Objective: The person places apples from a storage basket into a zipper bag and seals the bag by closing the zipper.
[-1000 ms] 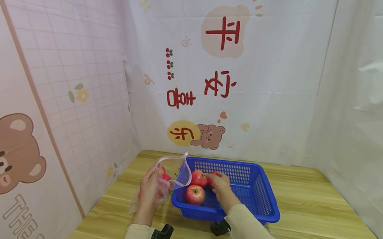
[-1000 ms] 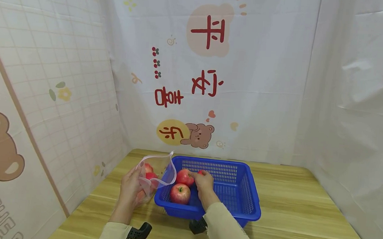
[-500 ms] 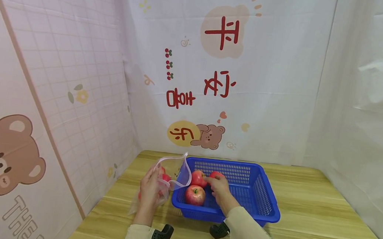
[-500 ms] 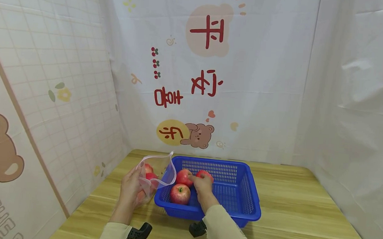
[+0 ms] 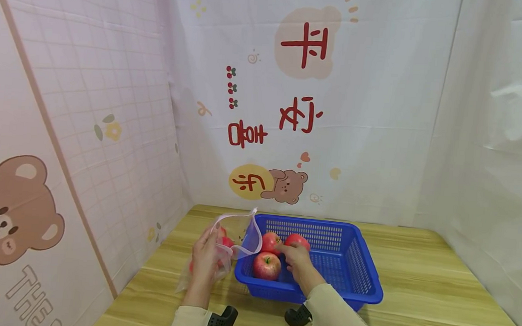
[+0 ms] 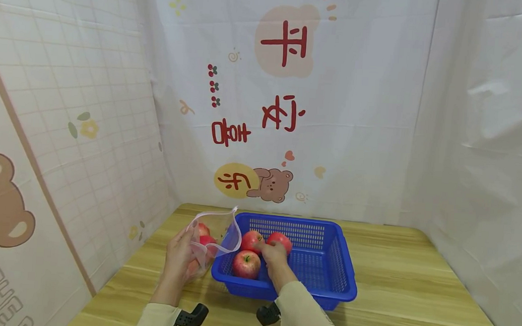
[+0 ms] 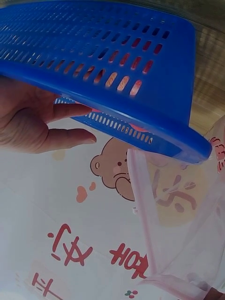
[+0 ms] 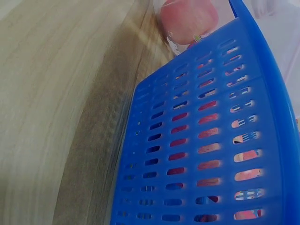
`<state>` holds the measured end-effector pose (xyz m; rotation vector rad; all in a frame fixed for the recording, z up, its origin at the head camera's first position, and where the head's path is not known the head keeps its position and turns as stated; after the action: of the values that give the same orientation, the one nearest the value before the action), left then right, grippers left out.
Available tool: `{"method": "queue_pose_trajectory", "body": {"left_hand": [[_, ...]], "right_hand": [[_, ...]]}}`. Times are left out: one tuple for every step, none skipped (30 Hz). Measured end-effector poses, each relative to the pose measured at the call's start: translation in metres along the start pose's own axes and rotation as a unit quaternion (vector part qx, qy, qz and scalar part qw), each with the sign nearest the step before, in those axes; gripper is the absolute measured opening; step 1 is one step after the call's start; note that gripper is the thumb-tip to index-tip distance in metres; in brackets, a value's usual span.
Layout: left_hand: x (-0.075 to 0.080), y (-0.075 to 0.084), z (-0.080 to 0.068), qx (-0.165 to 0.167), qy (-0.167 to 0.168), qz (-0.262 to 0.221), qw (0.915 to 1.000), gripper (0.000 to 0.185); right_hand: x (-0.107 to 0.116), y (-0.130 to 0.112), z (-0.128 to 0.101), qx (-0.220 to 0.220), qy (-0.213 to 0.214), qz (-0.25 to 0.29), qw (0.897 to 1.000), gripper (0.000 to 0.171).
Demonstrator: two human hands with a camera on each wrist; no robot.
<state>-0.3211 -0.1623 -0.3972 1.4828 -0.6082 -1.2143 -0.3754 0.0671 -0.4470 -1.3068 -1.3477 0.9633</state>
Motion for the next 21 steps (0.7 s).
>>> {"method": "queue_pose_trajectory", "body": {"left_hand": [[0.0, 0.0, 0.0, 0.002, 0.003, 0.008, 1.0, 0.037], [0.0, 0.0, 0.0, 0.001, 0.006, 0.013, 0.9999, 0.038], [0.0, 0.0, 0.0, -0.001, 0.008, 0.017, 0.9998, 0.038], [0.0, 0.001, 0.0, -0.002, 0.01, 0.019, 0.9998, 0.038], [0.0, 0.001, 0.0, -0.001, 0.011, 0.021, 0.9997, 0.039], [0.0, 0.001, -0.001, 0.0, 0.011, 0.021, 0.9997, 0.04], [0.0, 0.0, -0.001, 0.003, 0.011, 0.02, 0.9997, 0.04], [0.0, 0.0, -0.001, 0.005, 0.011, 0.019, 0.9997, 0.041], [0.0, 0.0, -0.001, 0.006, 0.011, 0.019, 0.9997, 0.041], [0.0, 0.0, -0.001, 0.005, 0.01, 0.019, 0.9998, 0.041], [0.0, 0.0, -0.001, 0.005, 0.011, 0.017, 0.9998, 0.04], [0.0, 0.0, -0.001, 0.005, 0.011, 0.015, 0.9998, 0.04], [0.0, 0.0, -0.001, 0.007, 0.013, 0.011, 0.9998, 0.039], [0.0, 0.0, -0.001, 0.008, 0.014, 0.006, 0.9999, 0.038], [-0.001, 0.0, -0.002, 0.009, 0.013, 0.002, 0.9999, 0.038], [-0.001, 0.0, -0.002, 0.013, 0.013, -0.003, 0.9998, 0.038], [-0.001, 0.0, -0.002, 0.017, 0.014, -0.005, 0.9997, 0.038], [-0.001, 0.0, -0.002, 0.02, 0.013, -0.003, 0.9997, 0.039], [-0.001, 0.0, -0.002, 0.024, 0.015, -0.001, 0.9996, 0.039], [-0.001, 0.0, -0.002, 0.024, 0.015, 0.004, 0.9996, 0.039], [-0.001, 0.0, -0.001, 0.025, 0.014, 0.009, 0.9996, 0.039]], "right_hand": [[-0.001, 0.0, -0.001, 0.0, -0.004, -0.001, 1.0, 0.075], [-0.001, 0.0, -0.001, 0.001, -0.008, -0.002, 1.0, 0.075], [-0.002, 0.0, -0.002, 0.001, -0.012, -0.002, 1.0, 0.075], [-0.003, 0.0, -0.002, -0.001, -0.012, -0.002, 1.0, 0.075], [-0.003, 0.0, -0.002, -0.003, -0.012, -0.004, 1.0, 0.075], [-0.004, 0.0, -0.002, -0.005, -0.01, -0.004, 1.0, 0.075], [-0.004, 0.001, -0.002, -0.005, -0.01, -0.005, 1.0, 0.075], [-0.004, 0.001, -0.002, -0.006, -0.009, -0.007, 1.0, 0.074], [-0.005, 0.001, -0.001, -0.006, -0.008, -0.008, 1.0, 0.074], [-0.006, 0.001, -0.001, -0.006, -0.008, -0.01, 1.0, 0.074], [-0.006, 0.002, -0.001, -0.007, -0.008, -0.011, 1.0, 0.074], [-0.007, 0.002, -0.001, -0.006, -0.01, -0.013, 1.0, 0.074], [-0.007, 0.002, 0.0, -0.007, -0.012, -0.016, 1.0, 0.074], [-0.008, 0.003, 0.001, -0.007, -0.013, -0.019, 1.0, 0.074], [-0.008, 0.003, 0.001, -0.007, -0.015, -0.023, 1.0, 0.074], [-0.009, 0.004, 0.002, -0.006, -0.016, -0.027, 0.999, 0.074], [-0.01, 0.004, 0.002, -0.006, -0.018, -0.032, 0.999, 0.073], [-0.01, 0.004, 0.002, -0.005, -0.019, -0.036, 0.999, 0.073], [-0.011, 0.005, 0.002, -0.006, -0.019, -0.038, 0.999, 0.072], [-0.011, 0.005, 0.002, -0.006, -0.02, -0.039, 0.999, 0.071], [-0.012, 0.006, 0.002, -0.007, -0.022, -0.041, 0.999, 0.068]]}}
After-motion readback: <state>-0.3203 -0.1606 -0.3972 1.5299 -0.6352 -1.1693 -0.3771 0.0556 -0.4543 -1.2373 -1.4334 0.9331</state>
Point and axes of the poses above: each hand's wrist, its own z-axis towards the middle knuckle, its own x-axis out of the back of the hand, y = z × x, the point moved 4 cm from there along z, towards the middle knuckle, and after that the axes turned 5 degrees about -z, right-handed, at the moved point
